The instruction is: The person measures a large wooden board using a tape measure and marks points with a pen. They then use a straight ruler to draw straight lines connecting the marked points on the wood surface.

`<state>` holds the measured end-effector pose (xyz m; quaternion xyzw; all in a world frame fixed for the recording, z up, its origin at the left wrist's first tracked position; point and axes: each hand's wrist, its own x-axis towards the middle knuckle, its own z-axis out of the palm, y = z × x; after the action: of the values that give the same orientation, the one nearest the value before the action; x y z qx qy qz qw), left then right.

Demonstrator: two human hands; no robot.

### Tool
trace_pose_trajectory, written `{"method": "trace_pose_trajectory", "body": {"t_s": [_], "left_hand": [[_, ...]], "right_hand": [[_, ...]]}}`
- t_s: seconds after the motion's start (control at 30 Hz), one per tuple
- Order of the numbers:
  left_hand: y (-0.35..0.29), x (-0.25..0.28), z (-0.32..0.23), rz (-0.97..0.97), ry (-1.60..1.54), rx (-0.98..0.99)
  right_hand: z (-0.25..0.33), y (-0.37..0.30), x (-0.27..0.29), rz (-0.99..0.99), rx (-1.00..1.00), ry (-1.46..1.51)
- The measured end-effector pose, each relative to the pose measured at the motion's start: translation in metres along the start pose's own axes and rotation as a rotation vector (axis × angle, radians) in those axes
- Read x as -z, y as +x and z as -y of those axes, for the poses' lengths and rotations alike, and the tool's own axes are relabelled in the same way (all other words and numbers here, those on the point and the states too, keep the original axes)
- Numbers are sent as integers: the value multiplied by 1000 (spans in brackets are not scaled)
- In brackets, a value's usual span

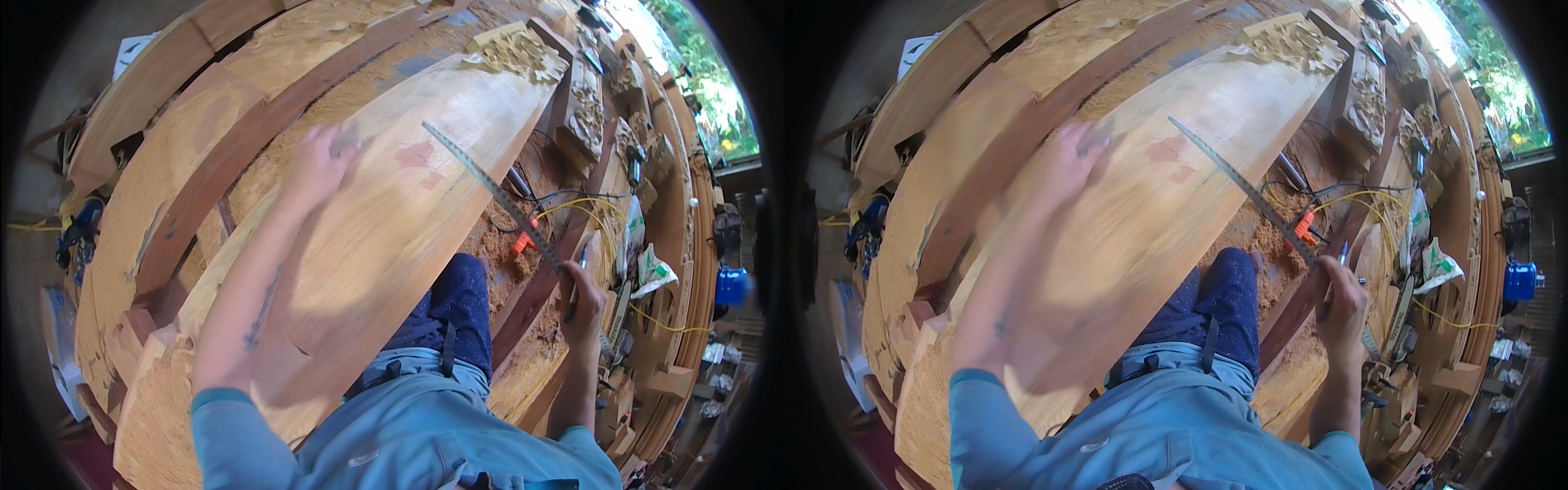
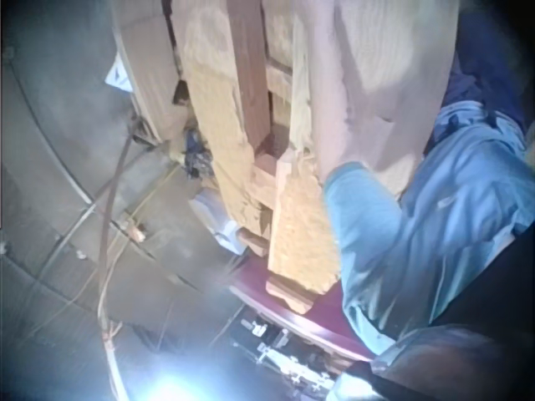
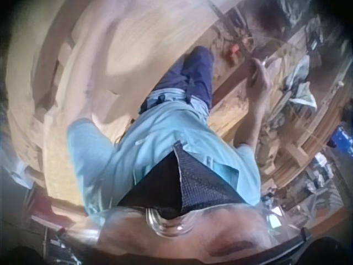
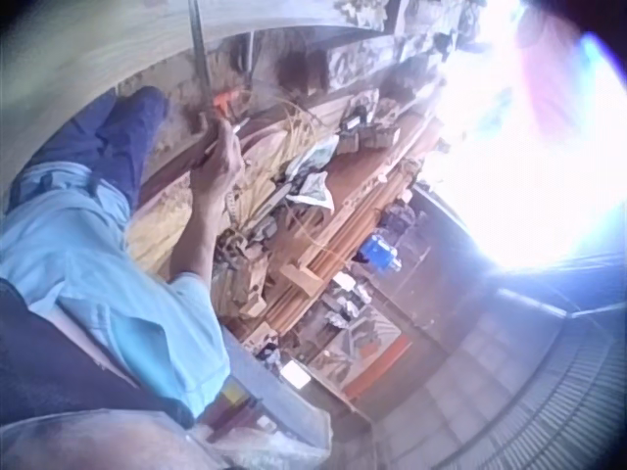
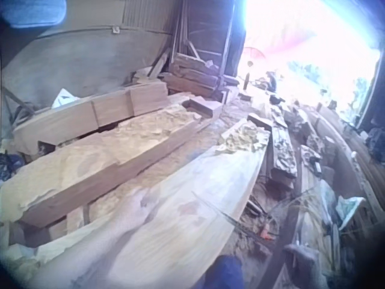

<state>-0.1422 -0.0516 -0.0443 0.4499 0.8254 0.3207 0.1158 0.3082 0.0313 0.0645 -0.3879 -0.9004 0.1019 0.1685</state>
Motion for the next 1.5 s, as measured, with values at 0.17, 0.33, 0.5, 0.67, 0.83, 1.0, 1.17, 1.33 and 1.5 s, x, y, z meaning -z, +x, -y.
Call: {"method": "trace_pose_trajectory", "body": {"t_s": [0.17, 0.33, 0.5, 0.67, 0.83, 1.0, 1.17, 1.33, 1.5], "left_hand": [[45, -33, -17, 219, -15, 219], [46, -42, 3, 118, -55, 147], [50, -33, 33, 179, -99, 186], [35, -17, 28, 140, -55, 237], [39, -23, 38, 124, -132, 277], [43, -24, 32, 85, -52, 254], [40, -27, 42, 34, -129, 236], [42, -26, 2, -137, -83, 191], [22, -26, -62, -324, 272, -412]], "right_hand": [[-28, 21, 19, -69, -83, -77], [-47, 7, 18, -137, -151, -144], [-72, -28, 2, -74, -228, -123], [-91, -24, 25, -107, -189, -113], [-104, 0, 33, -123, -145, -57], [-111, 7, 17, -99, -232, -47], [-112, 6, -17, -136, -216, 32], [-98, 32, -45, -182, -140, 146], [-63, 56, -71, -143, 37, 279]]}}
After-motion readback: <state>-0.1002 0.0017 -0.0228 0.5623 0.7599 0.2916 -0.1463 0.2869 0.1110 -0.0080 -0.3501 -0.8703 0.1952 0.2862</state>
